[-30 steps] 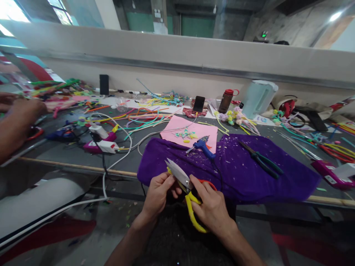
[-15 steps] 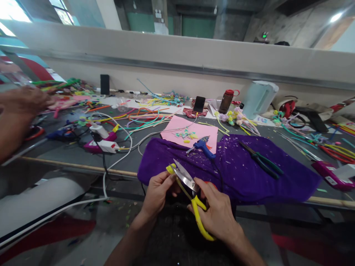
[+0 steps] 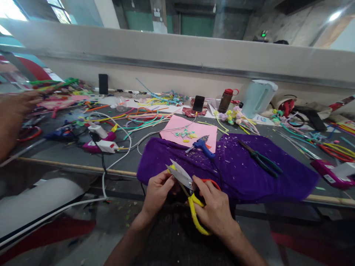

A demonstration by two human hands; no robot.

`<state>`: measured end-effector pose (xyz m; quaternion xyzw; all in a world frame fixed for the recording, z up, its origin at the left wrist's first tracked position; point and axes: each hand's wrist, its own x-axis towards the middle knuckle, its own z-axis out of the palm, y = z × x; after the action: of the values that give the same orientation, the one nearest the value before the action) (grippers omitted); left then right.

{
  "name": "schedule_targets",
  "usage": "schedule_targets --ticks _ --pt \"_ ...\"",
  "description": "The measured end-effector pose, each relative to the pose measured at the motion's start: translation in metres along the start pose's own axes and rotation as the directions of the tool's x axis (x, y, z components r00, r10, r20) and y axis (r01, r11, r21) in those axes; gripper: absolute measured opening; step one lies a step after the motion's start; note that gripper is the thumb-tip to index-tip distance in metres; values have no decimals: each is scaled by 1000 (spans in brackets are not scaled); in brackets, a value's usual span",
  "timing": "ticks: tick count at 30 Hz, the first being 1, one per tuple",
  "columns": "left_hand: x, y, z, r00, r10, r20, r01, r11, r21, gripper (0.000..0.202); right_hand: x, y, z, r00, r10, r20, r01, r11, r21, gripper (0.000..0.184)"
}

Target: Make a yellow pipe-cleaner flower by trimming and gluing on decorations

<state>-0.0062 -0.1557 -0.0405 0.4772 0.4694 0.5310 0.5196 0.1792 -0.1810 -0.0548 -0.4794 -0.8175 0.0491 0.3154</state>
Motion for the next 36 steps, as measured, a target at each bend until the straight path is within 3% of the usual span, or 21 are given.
schedule_targets --ticks 36 --pt "1 -7 -4 997 65 46 -70 993 98 19 -6 8 2 994 16 111 -13 999 -31 59"
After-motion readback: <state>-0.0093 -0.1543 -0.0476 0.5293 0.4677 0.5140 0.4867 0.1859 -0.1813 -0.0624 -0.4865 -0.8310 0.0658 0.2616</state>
